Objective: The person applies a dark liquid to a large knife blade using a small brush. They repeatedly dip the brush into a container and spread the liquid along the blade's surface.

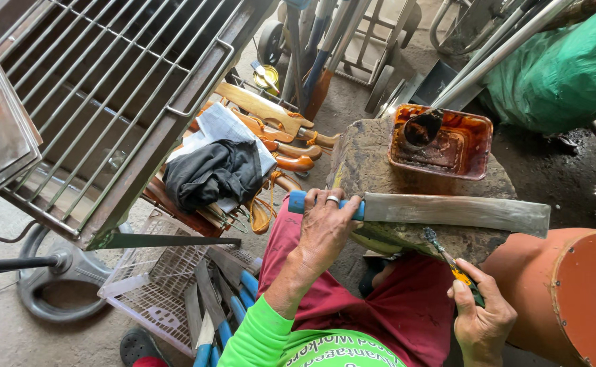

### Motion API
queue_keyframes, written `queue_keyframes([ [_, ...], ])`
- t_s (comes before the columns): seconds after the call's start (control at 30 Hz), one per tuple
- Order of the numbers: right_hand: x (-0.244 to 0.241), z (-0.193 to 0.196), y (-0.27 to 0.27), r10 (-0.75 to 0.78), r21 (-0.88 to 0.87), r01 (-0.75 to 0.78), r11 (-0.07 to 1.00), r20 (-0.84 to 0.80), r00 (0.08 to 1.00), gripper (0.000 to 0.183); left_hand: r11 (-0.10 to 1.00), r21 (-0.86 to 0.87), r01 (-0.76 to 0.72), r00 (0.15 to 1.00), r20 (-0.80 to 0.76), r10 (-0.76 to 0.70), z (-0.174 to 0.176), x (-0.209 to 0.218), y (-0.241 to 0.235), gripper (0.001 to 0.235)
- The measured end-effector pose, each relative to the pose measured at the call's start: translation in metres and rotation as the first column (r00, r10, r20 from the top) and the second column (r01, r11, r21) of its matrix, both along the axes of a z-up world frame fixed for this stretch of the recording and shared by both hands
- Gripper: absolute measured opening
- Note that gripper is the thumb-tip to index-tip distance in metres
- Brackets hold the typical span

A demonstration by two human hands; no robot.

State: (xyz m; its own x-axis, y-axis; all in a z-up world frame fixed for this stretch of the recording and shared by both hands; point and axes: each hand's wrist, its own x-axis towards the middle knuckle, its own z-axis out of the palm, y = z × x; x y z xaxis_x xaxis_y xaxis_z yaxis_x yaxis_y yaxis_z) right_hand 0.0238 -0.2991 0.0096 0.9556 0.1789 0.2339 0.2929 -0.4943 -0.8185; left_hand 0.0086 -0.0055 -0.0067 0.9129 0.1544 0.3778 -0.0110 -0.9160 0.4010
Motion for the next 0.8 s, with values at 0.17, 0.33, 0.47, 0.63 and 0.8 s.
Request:
queue_keyframes([
  [0.17,0.000,0.001,0.003,0.010,-0.010,-0.010,1.000,-0.005,1.000,0.029,1.000,0.001,0.002,1.000,-0.012,-0.002,0.001,0.000,0.001,0.053],
  [0.33,0.002,0.002,0.005,0.025,-0.001,-0.025,1.000,0.000,1.000,0.029,1.000,0.008,0.004,0.999,-0.047,-0.003,0.000,0.001,0.000,0.053],
  [0.47,0.002,0.004,0.005,0.015,0.008,-0.015,1.000,0.008,1.000,0.028,1.000,-0.022,0.012,0.997,-0.080,-0.014,0.007,0.001,0.001,0.056],
  [0.63,0.009,0.004,0.008,0.035,0.084,-0.037,0.996,0.027,0.999,0.029,0.996,-0.081,0.037,0.999,-0.015,-0.038,0.045,0.000,0.008,0.062],
  [0.8,0.002,0.000,0.004,0.039,0.095,-0.035,0.995,-0.046,0.998,0.028,0.868,-0.386,0.312,0.950,0.155,-0.272,0.107,-0.011,-0.009,0.050],
])
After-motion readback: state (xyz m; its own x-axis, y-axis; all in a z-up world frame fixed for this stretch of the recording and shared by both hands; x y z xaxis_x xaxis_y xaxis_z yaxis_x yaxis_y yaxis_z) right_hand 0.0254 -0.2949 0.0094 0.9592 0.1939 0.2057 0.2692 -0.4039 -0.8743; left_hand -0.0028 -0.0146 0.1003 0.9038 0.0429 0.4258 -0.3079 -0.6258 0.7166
